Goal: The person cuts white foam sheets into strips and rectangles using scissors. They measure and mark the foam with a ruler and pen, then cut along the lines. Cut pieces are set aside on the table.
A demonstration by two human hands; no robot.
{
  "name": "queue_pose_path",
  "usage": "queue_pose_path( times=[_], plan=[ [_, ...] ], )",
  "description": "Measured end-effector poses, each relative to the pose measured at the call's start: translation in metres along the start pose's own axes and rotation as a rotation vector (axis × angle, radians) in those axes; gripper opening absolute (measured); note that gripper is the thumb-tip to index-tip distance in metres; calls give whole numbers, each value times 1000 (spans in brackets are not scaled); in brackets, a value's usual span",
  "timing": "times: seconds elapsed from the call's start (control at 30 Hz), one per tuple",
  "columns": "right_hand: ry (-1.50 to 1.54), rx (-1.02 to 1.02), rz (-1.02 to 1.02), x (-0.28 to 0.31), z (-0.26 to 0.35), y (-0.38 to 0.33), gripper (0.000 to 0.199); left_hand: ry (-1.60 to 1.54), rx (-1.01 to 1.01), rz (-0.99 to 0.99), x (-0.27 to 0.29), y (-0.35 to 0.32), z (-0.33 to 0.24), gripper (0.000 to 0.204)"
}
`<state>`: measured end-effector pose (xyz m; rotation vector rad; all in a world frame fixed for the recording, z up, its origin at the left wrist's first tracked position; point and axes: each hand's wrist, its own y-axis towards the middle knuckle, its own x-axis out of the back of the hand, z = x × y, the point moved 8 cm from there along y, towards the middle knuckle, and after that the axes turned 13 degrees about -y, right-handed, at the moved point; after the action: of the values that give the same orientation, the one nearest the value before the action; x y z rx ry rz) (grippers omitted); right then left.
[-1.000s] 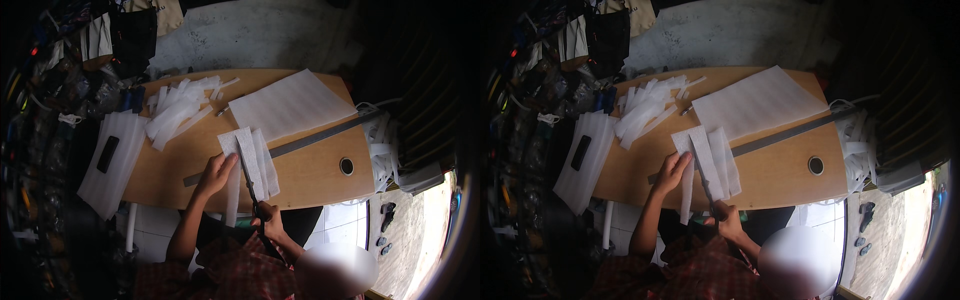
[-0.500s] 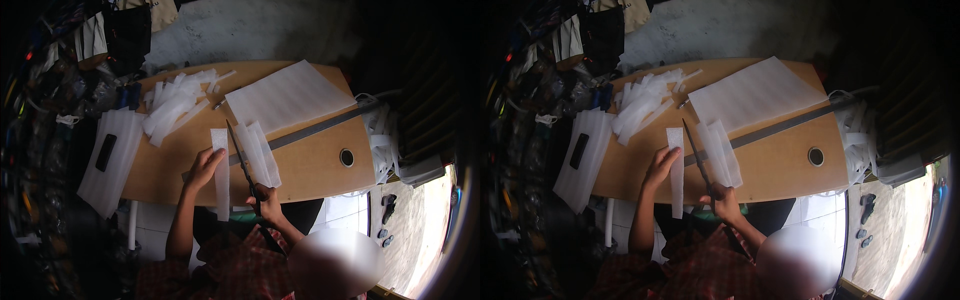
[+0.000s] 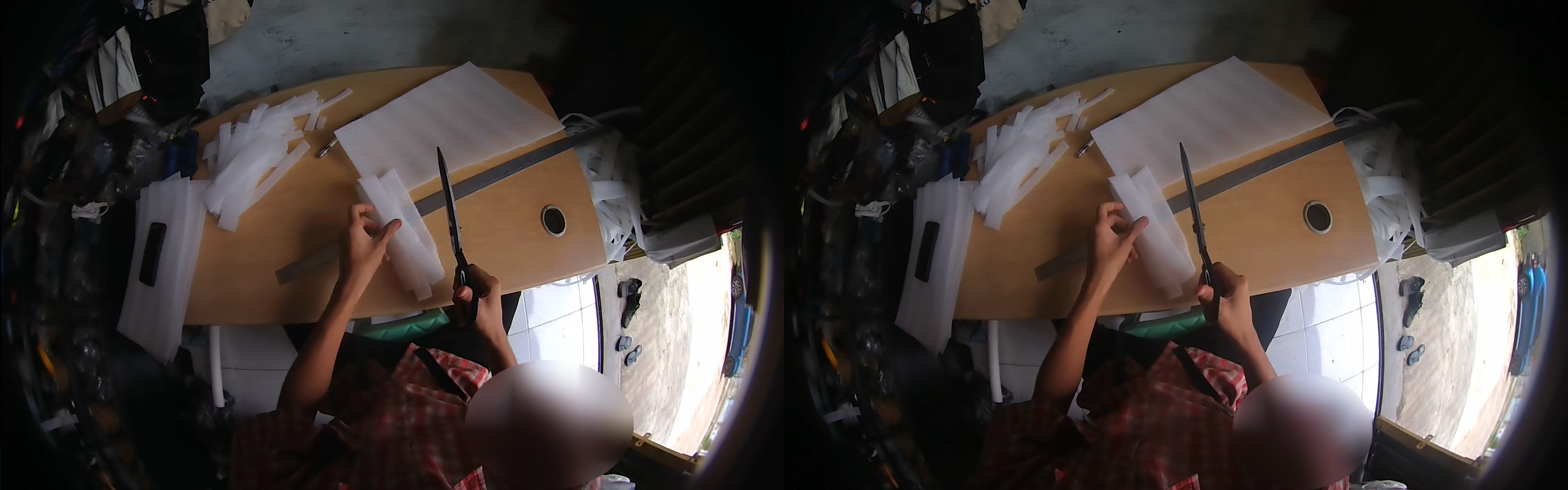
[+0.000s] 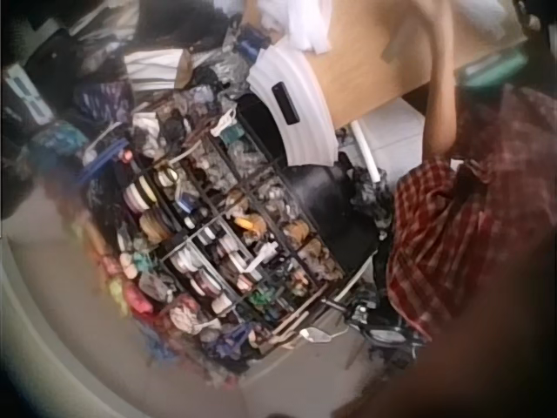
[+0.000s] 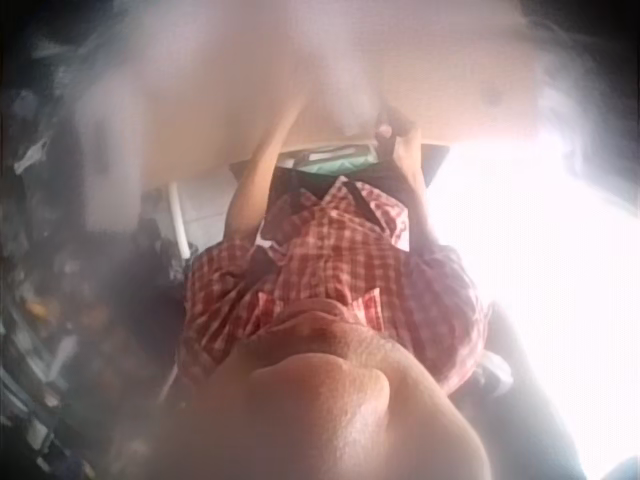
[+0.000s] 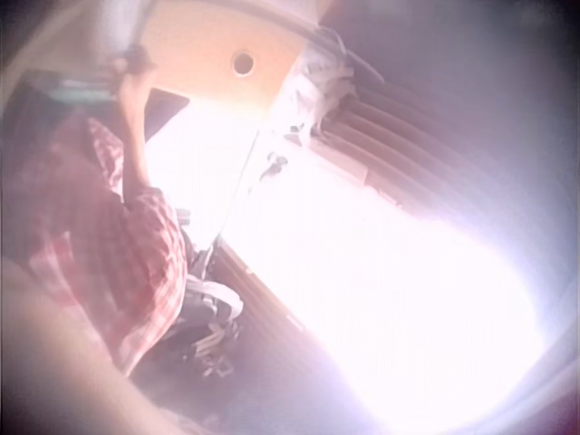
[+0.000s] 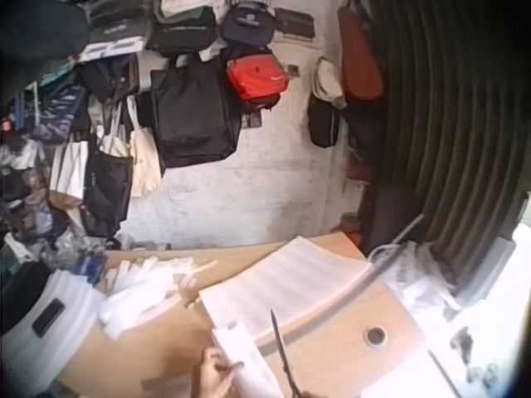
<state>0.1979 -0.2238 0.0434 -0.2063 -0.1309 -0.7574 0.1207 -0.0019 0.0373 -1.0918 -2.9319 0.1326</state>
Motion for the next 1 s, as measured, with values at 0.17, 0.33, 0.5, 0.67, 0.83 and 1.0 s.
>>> queue_pose_path(
  times=[0.17, 0.33, 0.5, 0.67, 0.83, 1.0],
  plan=[
    [-68, 31, -48, 27, -23, 2, 69, 626, -403, 197, 4, 3, -42, 47],
    [56, -54, -12, 25, -28, 4, 68, 1158, -905, 731, -48, -21, -48, 73],
    [24, 22, -30, 28, -29, 15, 69, 1259, -1013, 997, -89, -19, -24, 74],
    [81, 14, -90, 33, -31, 13, 68, 1312, -951, 1164, -99, -20, -14, 55],
    [52, 67, -70, 32, -31, 13, 71, 1204, -970, 1102, -87, -15, -33, 48],
    [46, 41, -58, 32, -30, 14, 71, 1016, -542, 806, -23, 46, -112, 56]
  ],
)
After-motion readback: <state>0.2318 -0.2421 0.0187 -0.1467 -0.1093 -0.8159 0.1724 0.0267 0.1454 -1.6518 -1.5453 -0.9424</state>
